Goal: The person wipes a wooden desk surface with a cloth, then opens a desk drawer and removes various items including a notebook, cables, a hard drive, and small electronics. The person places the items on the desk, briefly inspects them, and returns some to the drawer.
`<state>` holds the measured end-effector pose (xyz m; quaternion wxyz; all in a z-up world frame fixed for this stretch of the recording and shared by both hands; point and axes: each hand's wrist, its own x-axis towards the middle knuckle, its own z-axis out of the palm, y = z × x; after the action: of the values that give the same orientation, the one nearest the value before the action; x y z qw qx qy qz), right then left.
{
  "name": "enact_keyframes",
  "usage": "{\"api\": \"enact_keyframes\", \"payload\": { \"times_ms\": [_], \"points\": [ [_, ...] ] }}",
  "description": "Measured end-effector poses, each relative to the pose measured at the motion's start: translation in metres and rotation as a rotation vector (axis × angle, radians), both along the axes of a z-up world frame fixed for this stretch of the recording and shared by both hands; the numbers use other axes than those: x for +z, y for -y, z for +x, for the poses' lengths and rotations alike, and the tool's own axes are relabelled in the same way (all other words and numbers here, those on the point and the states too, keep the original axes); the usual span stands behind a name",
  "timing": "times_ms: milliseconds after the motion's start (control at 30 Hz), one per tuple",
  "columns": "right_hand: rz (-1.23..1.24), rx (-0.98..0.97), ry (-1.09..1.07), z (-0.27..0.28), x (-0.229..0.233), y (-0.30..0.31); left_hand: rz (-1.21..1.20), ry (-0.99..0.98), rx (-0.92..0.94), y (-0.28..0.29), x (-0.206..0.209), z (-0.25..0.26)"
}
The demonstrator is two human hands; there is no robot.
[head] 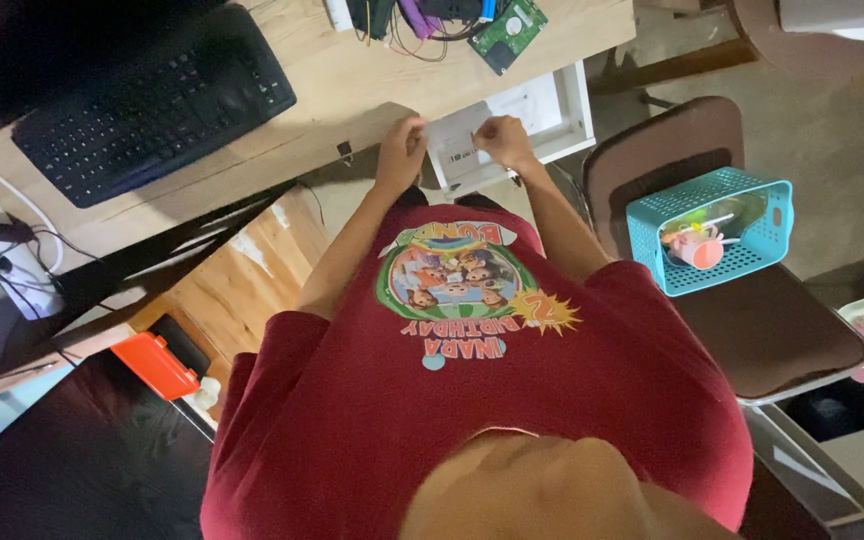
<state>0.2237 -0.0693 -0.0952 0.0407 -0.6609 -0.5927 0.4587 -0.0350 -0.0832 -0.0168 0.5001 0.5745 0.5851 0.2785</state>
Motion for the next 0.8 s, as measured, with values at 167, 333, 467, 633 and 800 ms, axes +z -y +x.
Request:
{"api": "enact_keyframes", "payload": {
  "times_ms": [167, 333, 467, 633, 800],
  "points": [
    [0.139, -0.261, -0.415, -0.014, 0.093, -0.050, 0.068, 0.075, -0.016, -0.012, 0.009, -0.009],
    [0.233, -0.567, -0.526, -0.027, 0.097, -0.106, 0.138, 0.074, -0.036, -0.036, 0.027, -0.011],
    [0.387, -0.621, -0.258, -0.035, 0.081, -0.126, 0.191, 0.087, -0.111, -0.049, 0.034, -0.016],
    [0.352, -0.661, -0.137, -0.037, 0.081, -0.124, 0.215, 0.122, -0.132, -0.058, 0.023, -0.022],
    [0.324, -0.664, -0.439, -0.023, 0.090, -0.094, 0.171, 0.065, -0.180, -0.058, -0.009, -0.025]
  ]
}}
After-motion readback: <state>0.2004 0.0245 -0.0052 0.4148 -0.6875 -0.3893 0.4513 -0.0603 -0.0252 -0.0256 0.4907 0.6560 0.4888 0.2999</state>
